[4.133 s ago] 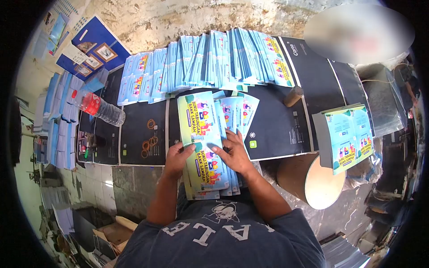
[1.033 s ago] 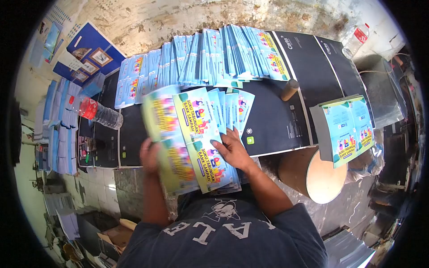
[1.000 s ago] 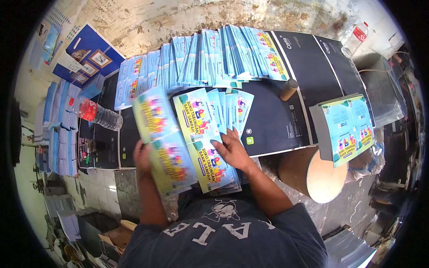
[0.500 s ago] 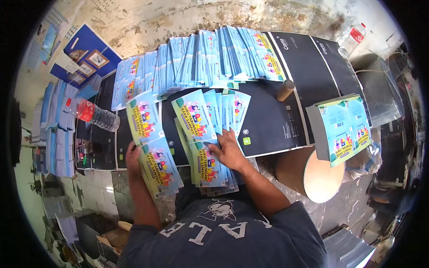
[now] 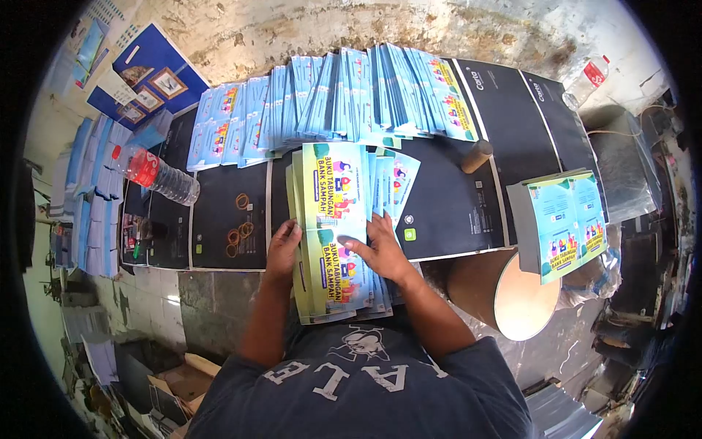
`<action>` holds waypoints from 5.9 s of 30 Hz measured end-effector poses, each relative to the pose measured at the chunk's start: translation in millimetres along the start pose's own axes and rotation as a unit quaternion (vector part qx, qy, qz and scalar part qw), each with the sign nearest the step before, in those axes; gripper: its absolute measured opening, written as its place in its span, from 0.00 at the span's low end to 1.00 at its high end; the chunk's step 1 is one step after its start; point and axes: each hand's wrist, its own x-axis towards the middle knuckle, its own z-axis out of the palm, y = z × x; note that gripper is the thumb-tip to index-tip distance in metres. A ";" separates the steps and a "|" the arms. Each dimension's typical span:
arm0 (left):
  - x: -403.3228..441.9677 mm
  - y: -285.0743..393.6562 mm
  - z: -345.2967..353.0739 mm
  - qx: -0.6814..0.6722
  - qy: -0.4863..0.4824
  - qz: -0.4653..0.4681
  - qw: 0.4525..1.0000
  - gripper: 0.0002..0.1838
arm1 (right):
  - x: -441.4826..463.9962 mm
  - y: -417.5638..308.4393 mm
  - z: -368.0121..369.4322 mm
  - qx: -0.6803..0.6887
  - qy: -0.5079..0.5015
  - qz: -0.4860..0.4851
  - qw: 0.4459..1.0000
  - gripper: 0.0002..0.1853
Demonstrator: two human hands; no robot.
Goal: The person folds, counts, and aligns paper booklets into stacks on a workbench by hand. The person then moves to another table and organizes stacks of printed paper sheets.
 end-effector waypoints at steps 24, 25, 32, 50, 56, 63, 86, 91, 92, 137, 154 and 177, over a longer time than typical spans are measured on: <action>-0.4 -3.3 -1.1 -0.021 0.014 0.030 0.999 0.13 | 0.2 -0.7 -6.6 0.026 -0.024 0.006 0.999 0.31; -0.2 -1.5 -2.0 0.012 0.016 0.050 0.999 0.14 | 0.4 -0.6 -6.7 0.027 -0.023 0.006 0.999 0.31; 0.8 -8.4 -1.1 0.048 -0.052 -0.010 0.997 0.13 | -1.1 3.0 -4.3 -0.002 -0.027 0.002 1.000 0.32; -1.6 47.5 -20.3 0.313 0.056 0.014 0.948 0.14 | -2.2 8.1 6.3 -0.063 0.027 -0.004 0.998 0.30; -3.1 26.5 -12.2 0.297 0.019 0.053 0.953 0.13 | 0.3 3.3 3.2 -0.070 0.008 0.007 0.997 0.35; -18.7 81.1 -80.6 0.158 0.062 0.133 0.977 0.13 | -0.8 13.3 2.1 -0.059 0.002 0.007 0.998 0.27; -21.3 99.2 -46.6 -0.020 0.005 0.200 0.980 0.28 | 0.8 13.4 6.3 -0.082 0.005 0.031 0.996 0.27; 2.3 25.8 0.4 0.366 -0.004 0.144 0.920 0.38 | 1.3 24.7 19.4 -0.093 0.078 -0.015 0.992 0.33; 4.9 9.4 7.3 0.339 -0.016 0.162 0.927 0.38 | 0.9 17.5 16.0 -0.124 0.065 -0.018 0.990 0.34; 18.8 -36.5 -17.0 0.553 0.143 0.268 0.776 0.32 | -6.1 -23.0 17.1 -0.263 0.068 -0.058 0.961 0.40; 11.1 -30.4 -17.9 0.461 0.112 0.266 0.839 0.28 | 58.8 69.1 -64.2 0.074 0.279 0.043 0.956 0.41; 20.8 -28.5 0.6 0.593 0.118 0.216 0.767 0.30 | 155.5 -10.6 77.5 -0.497 -0.125 -0.111 0.851 0.32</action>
